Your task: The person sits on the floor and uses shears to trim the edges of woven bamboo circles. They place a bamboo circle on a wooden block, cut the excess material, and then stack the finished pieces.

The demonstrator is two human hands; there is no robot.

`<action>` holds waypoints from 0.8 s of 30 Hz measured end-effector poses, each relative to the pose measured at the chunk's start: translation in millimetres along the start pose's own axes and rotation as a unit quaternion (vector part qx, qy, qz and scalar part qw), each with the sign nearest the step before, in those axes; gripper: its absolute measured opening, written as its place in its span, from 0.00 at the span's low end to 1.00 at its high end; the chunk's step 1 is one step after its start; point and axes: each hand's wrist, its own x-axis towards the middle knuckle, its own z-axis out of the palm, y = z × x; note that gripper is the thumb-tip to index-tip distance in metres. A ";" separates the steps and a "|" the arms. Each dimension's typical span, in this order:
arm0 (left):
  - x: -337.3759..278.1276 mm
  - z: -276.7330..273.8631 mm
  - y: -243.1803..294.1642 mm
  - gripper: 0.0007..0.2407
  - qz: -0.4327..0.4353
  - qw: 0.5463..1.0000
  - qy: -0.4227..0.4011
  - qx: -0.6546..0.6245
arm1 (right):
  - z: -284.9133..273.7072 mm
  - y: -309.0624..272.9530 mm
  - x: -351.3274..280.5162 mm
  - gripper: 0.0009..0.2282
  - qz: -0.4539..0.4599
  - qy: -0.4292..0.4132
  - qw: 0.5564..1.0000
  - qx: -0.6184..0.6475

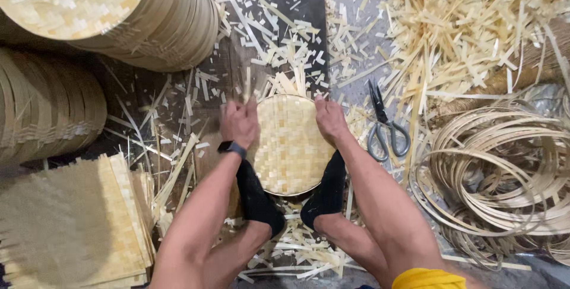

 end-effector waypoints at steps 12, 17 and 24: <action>11.3 -80.2 41.7 0.27 -0.203 0.911 -0.257 -0.252 | -120.8 -6.8 -39.2 0.14 -0.171 0.082 0.955 -0.228; 9.4 -158.7 113.7 0.26 -0.005 0.982 -0.054 -0.181 | -305.7 -19.5 -114.9 0.22 -0.010 0.043 0.917 -0.397; -100.0 -156.3 143.0 0.15 0.340 0.928 -0.077 -0.133 | -257.3 77.0 -145.5 0.14 0.090 -0.046 0.970 -0.219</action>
